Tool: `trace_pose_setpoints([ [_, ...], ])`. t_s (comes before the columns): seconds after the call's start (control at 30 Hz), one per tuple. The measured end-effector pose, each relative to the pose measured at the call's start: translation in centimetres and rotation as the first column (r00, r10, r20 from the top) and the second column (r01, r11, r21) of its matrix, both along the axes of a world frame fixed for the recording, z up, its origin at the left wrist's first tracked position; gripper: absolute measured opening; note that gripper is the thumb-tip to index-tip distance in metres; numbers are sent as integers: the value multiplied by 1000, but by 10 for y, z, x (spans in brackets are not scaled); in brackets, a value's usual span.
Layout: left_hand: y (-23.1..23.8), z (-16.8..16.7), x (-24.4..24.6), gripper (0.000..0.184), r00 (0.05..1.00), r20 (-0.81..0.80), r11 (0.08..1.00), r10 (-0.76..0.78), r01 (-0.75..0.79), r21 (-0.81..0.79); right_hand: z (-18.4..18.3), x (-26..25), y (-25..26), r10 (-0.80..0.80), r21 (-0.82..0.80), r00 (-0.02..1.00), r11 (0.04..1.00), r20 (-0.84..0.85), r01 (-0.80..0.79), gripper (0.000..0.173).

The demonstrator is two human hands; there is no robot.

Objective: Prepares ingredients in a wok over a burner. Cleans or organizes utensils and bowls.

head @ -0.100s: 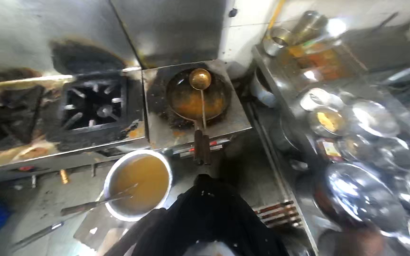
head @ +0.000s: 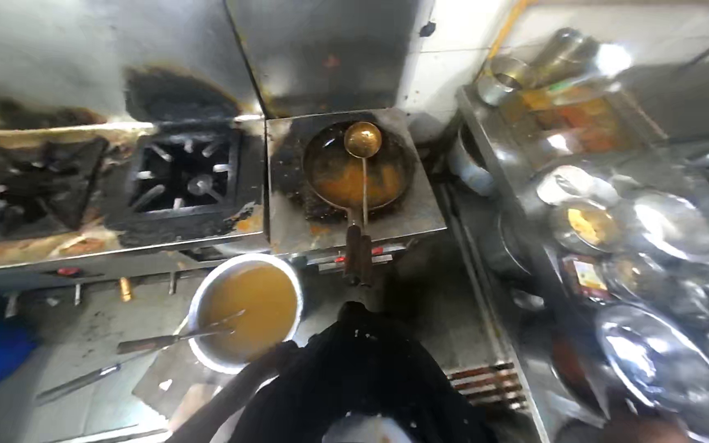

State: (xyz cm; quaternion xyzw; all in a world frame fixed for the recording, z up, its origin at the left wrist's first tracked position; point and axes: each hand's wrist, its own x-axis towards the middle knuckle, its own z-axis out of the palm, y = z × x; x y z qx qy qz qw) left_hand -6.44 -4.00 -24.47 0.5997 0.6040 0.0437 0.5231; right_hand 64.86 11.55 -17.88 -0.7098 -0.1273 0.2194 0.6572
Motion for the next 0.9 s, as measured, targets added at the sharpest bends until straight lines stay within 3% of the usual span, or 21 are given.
trace_pose_setpoints([
  [0.03, 11, -19, 5, 41, 990, -47, 974, 130, -136, -181, -2, 5, 3, 24, 91, 999, 996, -48, -20, 42],
  [0.07, 18, -29, 8, 40, 976, -72, 946, 206, -217, -239, -1, 6, 7, 22, 171, 994, 985, -104, -4, 40],
  [0.13, 28, -31, 12, 39, 961, -63, 939, 270, -277, -203, 4, 8, 21, -17, 239, 984, 969, -179, 60, 37],
  [0.23, 31, 0, 22, 38, 926, 51, 918, 374, -362, -159, 7, 1, 41, 11, 237, 970, 970, -242, 48, 49],
  [0.3, 31, 10, 26, 37, 878, 155, 890, 453, -436, -134, -24, -2, 48, 314, 329, 937, 910, -153, -251, 58],
  [0.33, 35, 15, 28, 38, 852, 200, 875, 484, -467, -128, -39, -16, 56, 504, 374, 858, 818, -100, -437, 55],
  [0.4, 52, 38, 34, 40, 795, 286, 843, 536, -521, -133, -23, -121, 78, 580, 95, 798, 815, -167, -572, 43],
  [0.43, 63, 52, 38, 41, 762, 334, 828, 555, -544, -135, -20, -174, 88, 659, -36, 720, 732, -218, -681, 42],
  [0.53, 99, 93, 56, 48, 642, 516, 798, 568, -583, -154, -22, -315, 121, 882, -142, 277, 240, -382, -960, 51],
  [0.57, 111, 105, 62, 50, 612, 557, 796, 561, -582, -163, -27, -354, 132, 898, -75, 119, 96, -423, -993, 54],
  [0.63, 130, 120, 73, 51, 568, 611, 797, 551, -575, -184, -22, -414, 141, 895, 118, -94, -46, -437, -992, 56],
  [0.7, 141, 124, 82, 50, 547, 645, 802, 534, -569, -182, 5, -447, 146, 908, 186, -122, -50, -400, -981, 44],
  [0.73, 142, 124, 85, 49, 543, 652, 801, 530, -572, -175, 19, -453, 151, 934, 155, -59, -4, -353, -988, 39],
  [0.8, 133, 121, 82, 49, 535, 648, 786, 542, -596, -164, 42, -445, 159, 975, -33, 100, 95, -197, -995, 51],
  [0.83, 125, 118, 79, 50, 527, 644, 775, 555, -609, -168, 47, -432, 162, 987, -164, 133, 117, -91, -980, 59],
  [0.9, 101, 106, 72, 50, 477, 618, 719, 625, -659, -218, 38, -397, 159, 992, -458, 54, 102, 117, -883, 72],
])
